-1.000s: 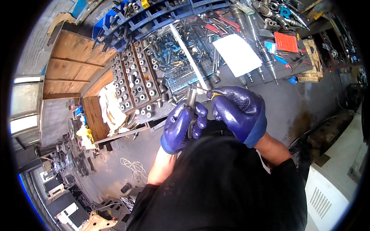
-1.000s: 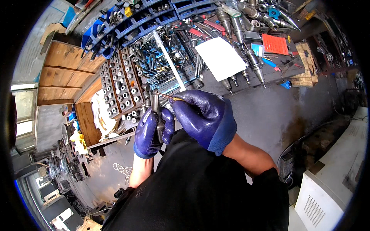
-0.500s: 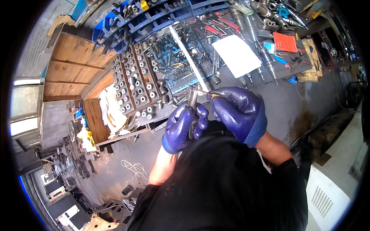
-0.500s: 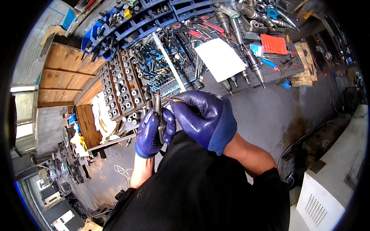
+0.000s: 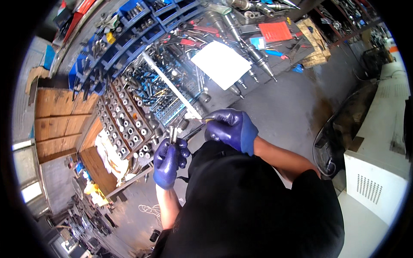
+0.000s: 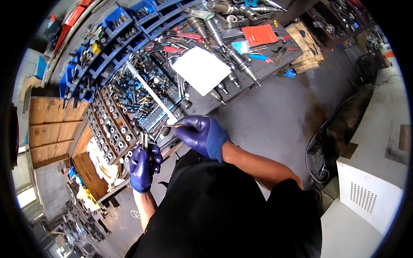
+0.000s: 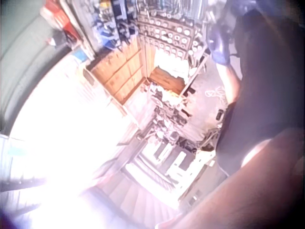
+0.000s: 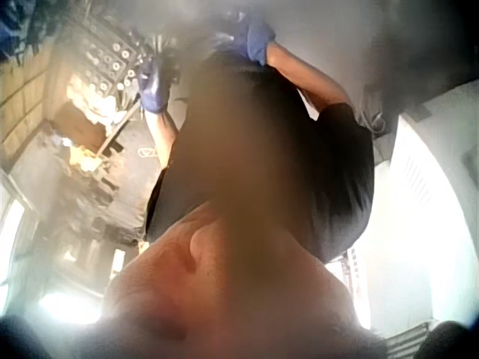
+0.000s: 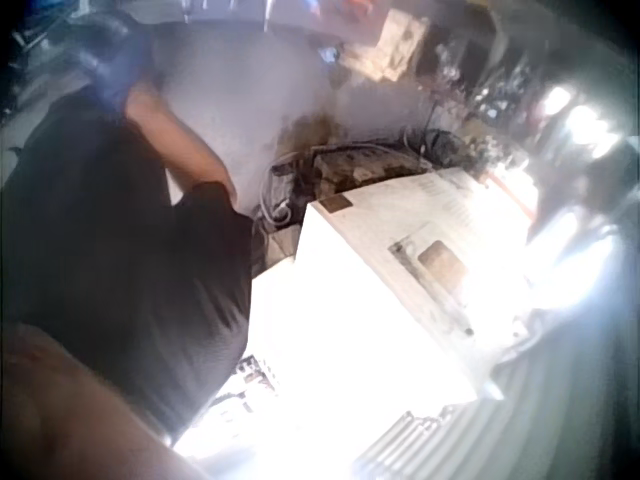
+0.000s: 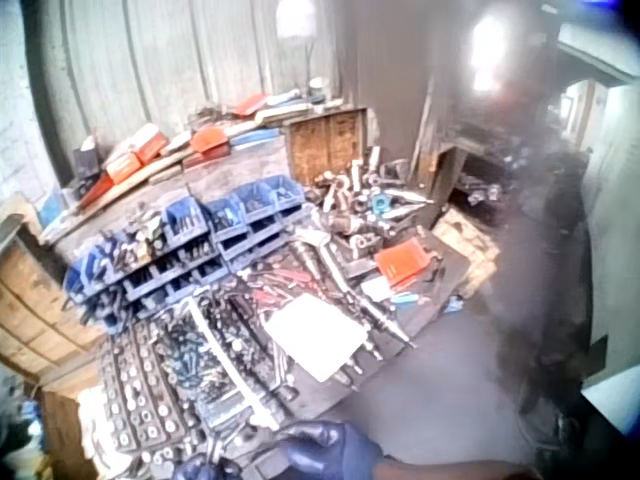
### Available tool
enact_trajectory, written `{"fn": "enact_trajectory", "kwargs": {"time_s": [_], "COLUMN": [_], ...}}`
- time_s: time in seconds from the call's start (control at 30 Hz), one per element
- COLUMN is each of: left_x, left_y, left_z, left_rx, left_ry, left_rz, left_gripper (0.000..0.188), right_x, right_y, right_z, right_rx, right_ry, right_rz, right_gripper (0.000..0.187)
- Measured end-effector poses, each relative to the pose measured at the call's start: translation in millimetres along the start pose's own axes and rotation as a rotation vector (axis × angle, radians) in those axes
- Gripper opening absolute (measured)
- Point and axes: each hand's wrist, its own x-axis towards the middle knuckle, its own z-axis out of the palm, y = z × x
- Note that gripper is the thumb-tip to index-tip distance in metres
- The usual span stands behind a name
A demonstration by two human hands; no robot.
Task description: The person walks to a workbench, refers to a handwritten note, and picks up various metal CNC tool holders and components from the cluttered surface while holding a vernier caliper.
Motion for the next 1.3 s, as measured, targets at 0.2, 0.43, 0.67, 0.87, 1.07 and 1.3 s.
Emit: {"fn": "enact_trajectory", "kwargs": {"time_s": [0.2, 0.43, 0.67, 0.87, 1.07, 1.3], "left_x": [12, 33, 67, 103, 121, 130], "left_y": [-9, 8, 11, 2, 0, -9], "left_z": [-4, 0, 20, 75, 167, 244], "left_rx": [-0.019, -0.085, -0.001, -0.071, -0.225, -0.3], "left_ry": [-0.014, -0.165, -0.135, -0.101, -0.098, -0.029], "left_rz": [-0.039, -0.073, -0.084, -0.03, -0.084, -0.038], "left_gripper": [0.042, 0.039, 0.044, 0.045, 0.048, 0.048], "right_x": [32, 71, 58, 51, 74, 113], "right_y": [142, 131, 134, 98, 105, 96], "right_z": [-48, -27, -56, -175, -321, -396], "right_rx": [-0.394, -0.754, -0.94, -0.834, -0.478, -0.949], "right_ry": [0.279, 0.411, 0.2, 0.418, 0.622, 0.458], "right_rz": [0.357, 0.439, 0.268, -0.057, -0.055, -0.148], "right_gripper": [0.028, 0.035, 0.045, 0.03, 0.028, 0.042]}}
